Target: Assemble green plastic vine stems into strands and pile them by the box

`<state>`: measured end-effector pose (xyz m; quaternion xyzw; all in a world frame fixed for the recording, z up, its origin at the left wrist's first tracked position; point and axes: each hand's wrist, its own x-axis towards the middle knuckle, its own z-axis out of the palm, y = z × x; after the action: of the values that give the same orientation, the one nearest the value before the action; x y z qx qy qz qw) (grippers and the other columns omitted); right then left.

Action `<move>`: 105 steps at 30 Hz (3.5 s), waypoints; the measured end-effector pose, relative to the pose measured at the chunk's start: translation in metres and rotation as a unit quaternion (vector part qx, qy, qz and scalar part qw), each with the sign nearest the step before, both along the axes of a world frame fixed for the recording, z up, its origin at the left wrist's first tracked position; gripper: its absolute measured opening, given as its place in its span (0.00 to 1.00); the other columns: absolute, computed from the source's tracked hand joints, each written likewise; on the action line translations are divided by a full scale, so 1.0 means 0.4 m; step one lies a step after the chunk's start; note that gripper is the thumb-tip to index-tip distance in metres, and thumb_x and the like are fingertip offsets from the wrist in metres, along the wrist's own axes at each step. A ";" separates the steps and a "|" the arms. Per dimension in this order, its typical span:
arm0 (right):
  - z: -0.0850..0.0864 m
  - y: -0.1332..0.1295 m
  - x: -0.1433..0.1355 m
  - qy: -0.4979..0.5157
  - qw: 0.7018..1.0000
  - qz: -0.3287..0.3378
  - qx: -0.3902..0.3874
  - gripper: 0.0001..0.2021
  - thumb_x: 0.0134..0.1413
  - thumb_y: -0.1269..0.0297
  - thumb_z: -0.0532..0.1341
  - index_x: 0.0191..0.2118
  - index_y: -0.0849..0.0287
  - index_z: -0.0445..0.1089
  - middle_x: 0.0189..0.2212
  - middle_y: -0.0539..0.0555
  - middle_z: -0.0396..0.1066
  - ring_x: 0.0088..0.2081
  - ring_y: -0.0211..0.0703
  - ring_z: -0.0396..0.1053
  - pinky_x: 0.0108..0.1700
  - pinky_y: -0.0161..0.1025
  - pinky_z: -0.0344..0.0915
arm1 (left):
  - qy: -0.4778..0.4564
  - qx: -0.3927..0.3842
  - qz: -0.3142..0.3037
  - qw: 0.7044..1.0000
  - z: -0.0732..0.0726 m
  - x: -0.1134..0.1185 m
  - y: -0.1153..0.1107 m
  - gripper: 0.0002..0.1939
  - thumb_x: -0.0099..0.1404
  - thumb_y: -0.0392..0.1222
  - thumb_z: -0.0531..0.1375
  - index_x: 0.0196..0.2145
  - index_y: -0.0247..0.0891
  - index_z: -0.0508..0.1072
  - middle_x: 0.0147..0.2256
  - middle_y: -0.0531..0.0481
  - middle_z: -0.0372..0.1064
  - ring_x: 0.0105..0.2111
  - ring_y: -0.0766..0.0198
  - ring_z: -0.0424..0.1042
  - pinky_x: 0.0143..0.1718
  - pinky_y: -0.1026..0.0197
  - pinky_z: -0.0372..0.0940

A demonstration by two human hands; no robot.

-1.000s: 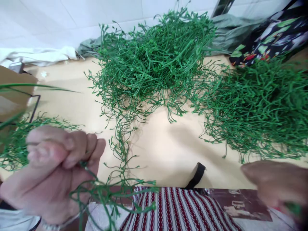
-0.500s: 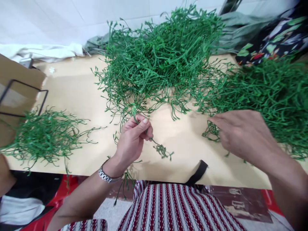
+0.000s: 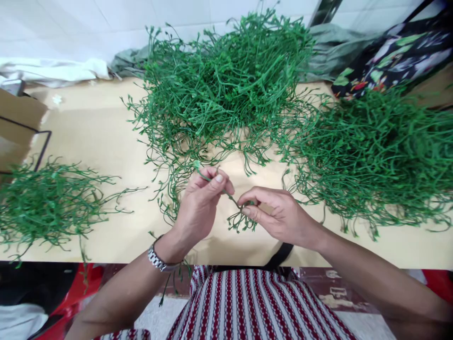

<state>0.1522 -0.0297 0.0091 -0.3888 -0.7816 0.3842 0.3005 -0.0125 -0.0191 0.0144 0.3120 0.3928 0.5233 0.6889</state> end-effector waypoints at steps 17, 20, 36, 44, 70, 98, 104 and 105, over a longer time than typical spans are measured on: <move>-0.017 0.022 -0.023 0.150 0.937 -0.010 -0.316 0.09 0.45 0.70 0.56 0.36 0.61 0.63 0.26 0.48 0.64 0.25 0.30 0.59 0.26 0.29 0.56 | 0.163 0.054 -0.045 0.984 -0.026 -0.014 -0.013 0.08 0.56 0.40 0.60 0.25 0.34 0.67 0.20 0.55 0.62 0.21 0.70 0.63 0.26 0.66 0.61; -0.022 0.022 -0.032 0.142 0.934 -0.026 -0.327 0.11 0.44 0.64 0.60 0.34 0.61 0.63 0.25 0.47 0.61 0.24 0.30 0.57 0.25 0.30 0.55 | 0.225 0.070 -0.024 0.972 -0.018 -0.006 -0.019 0.07 0.56 0.39 0.59 0.24 0.34 0.67 0.21 0.55 0.62 0.22 0.71 0.62 0.25 0.68 0.60; -0.054 0.011 -0.034 0.139 0.932 -0.016 -0.333 0.12 0.48 0.58 0.60 0.25 0.62 0.60 0.19 0.44 0.55 0.22 0.29 0.52 0.24 0.29 0.51 | 0.195 0.022 -0.123 0.973 -0.025 -0.017 -0.030 0.08 0.53 0.39 0.63 0.30 0.33 0.68 0.24 0.53 0.65 0.24 0.71 0.64 0.25 0.69 0.61; -0.061 0.004 -0.028 0.062 0.963 0.013 -0.261 0.09 0.55 0.63 0.53 0.28 0.62 0.62 0.21 0.46 0.57 0.25 0.30 0.55 0.27 0.29 0.52 | 0.211 -0.010 -0.117 0.970 -0.040 -0.025 -0.044 0.11 0.48 0.40 0.66 0.27 0.32 0.69 0.19 0.53 0.64 0.20 0.70 0.63 0.22 0.67 0.58; -0.029 0.003 0.308 -0.433 0.841 -0.190 0.264 0.13 0.56 0.68 0.53 0.45 0.63 0.69 0.38 0.60 0.70 0.39 0.47 0.63 0.42 0.45 0.54 | 0.220 -0.005 -0.132 0.966 -0.005 -0.061 0.031 0.06 0.50 0.38 0.64 0.22 0.34 0.71 0.19 0.54 0.59 0.18 0.74 0.55 0.17 0.70 0.52; -0.025 0.025 0.018 -0.086 0.990 0.027 -0.112 0.13 0.54 0.69 0.52 0.19 0.62 0.56 0.16 0.44 0.50 0.19 0.27 0.47 0.21 0.28 0.44 | 0.250 0.047 -0.110 0.961 -0.019 0.028 0.009 0.02 0.52 0.33 0.60 0.23 0.31 0.71 0.18 0.56 0.62 0.19 0.73 0.59 0.21 0.69 0.54; -0.034 0.017 0.012 -0.052 0.995 0.018 -0.086 0.08 0.53 0.73 0.53 0.25 0.63 0.63 0.20 0.45 0.60 0.21 0.28 0.54 0.23 0.27 0.49 | 0.239 0.038 -0.124 0.962 -0.026 0.017 0.010 0.03 0.53 0.34 0.59 0.24 0.31 0.69 0.17 0.56 0.62 0.19 0.74 0.59 0.21 0.69 0.54; -0.035 0.014 0.011 -0.047 0.996 0.016 -0.073 0.07 0.53 0.73 0.53 0.26 0.62 0.64 0.21 0.46 0.62 0.22 0.28 0.56 0.25 0.28 0.51 | 0.232 0.035 -0.121 0.964 -0.028 0.017 0.011 0.03 0.53 0.34 0.60 0.24 0.31 0.69 0.17 0.56 0.61 0.19 0.74 0.59 0.21 0.69 0.54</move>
<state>0.1564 -0.0239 -0.0048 -0.4145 -0.7711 0.4262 0.2281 -0.0059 -0.0146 0.0033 0.4940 0.4830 0.3628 0.6254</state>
